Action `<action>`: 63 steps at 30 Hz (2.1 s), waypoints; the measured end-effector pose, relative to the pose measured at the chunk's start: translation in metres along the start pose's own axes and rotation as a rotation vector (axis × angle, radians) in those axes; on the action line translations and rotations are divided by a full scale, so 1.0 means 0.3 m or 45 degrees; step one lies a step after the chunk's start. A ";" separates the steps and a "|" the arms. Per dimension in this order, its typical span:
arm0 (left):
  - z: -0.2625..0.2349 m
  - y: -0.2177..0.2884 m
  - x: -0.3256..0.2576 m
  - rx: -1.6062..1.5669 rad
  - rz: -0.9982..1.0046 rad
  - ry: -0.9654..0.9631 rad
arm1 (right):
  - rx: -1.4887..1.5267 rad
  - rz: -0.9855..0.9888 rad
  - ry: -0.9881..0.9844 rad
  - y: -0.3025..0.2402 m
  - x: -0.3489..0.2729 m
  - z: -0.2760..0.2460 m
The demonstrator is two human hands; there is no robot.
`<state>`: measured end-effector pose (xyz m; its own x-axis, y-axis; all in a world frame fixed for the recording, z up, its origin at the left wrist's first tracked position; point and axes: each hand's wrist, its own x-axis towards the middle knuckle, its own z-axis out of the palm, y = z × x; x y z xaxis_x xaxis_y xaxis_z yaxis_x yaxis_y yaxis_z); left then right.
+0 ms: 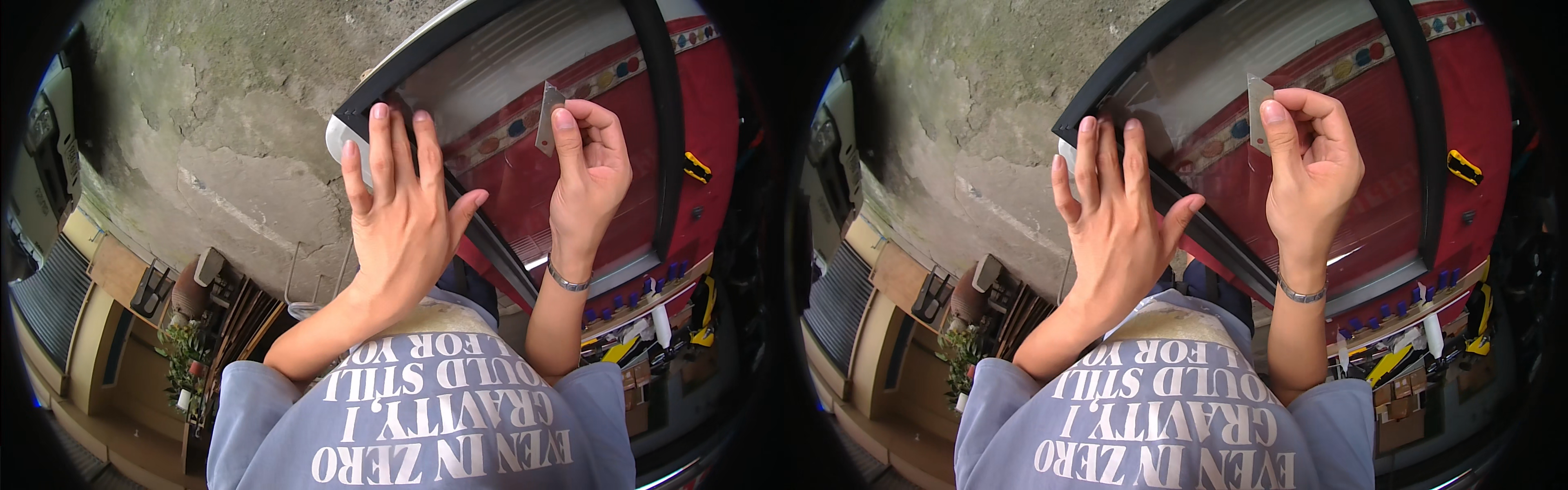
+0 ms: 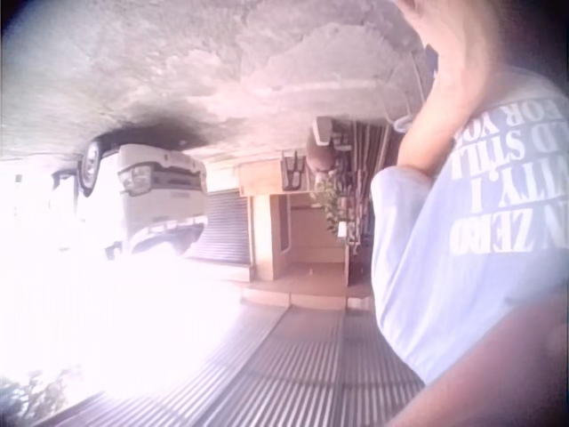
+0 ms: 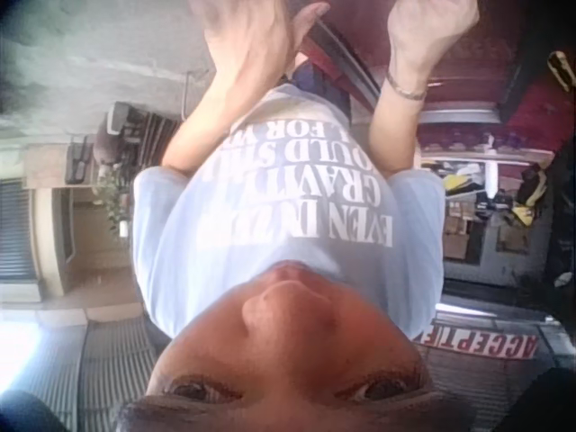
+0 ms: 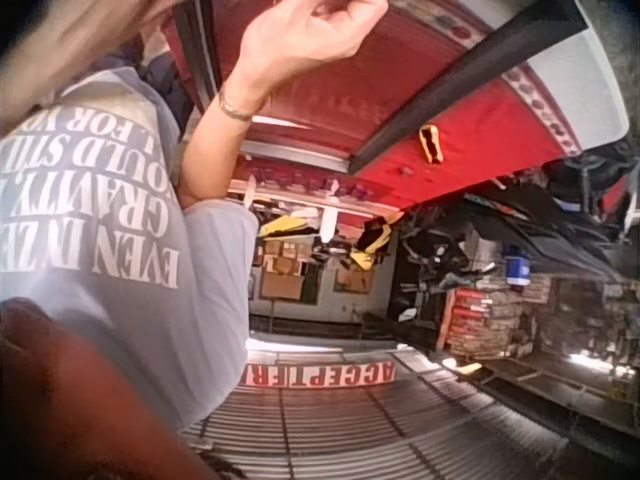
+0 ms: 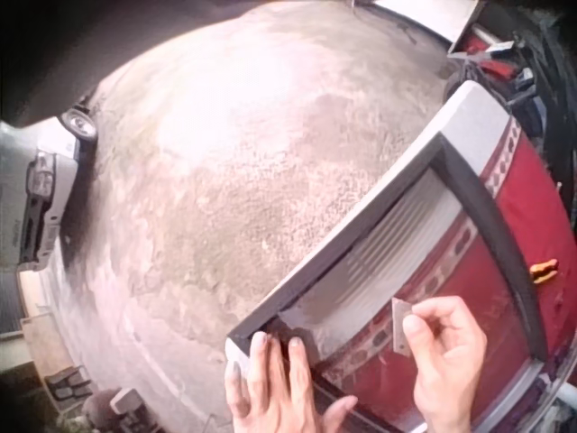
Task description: The person cleans the edges of a window frame with a white cloth, then uses a utility knife to trim the black rubber seal along the frame's perimeter. They repeatedly insert and adjust the seal into the frame's groove, checking the fit and alignment throughout the process.
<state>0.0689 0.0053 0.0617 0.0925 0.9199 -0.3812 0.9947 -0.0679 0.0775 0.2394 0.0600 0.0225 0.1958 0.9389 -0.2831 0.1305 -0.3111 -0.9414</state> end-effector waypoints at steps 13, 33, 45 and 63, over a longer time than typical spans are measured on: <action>0.002 0.096 -0.002 -0.217 0.004 -0.137 | 0.074 0.047 0.089 -0.001 -0.029 -0.029; 0.088 -0.156 -0.108 -1.078 0.030 0.597 | -0.006 0.034 0.059 0.024 -0.030 -0.017; 0.179 -0.319 -0.066 -0.972 -0.129 0.760 | 0.343 -0.235 0.024 0.101 0.045 -0.077; 0.211 -0.222 -0.044 -1.070 -0.122 0.901 | -0.083 0.002 -0.021 0.010 -0.018 0.034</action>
<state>0.0043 -0.0269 0.0033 -0.2975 0.9387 0.1741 0.6234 0.0529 0.7801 0.2289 0.0556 0.0195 0.1803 0.9405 -0.2879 0.1934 -0.3209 -0.9272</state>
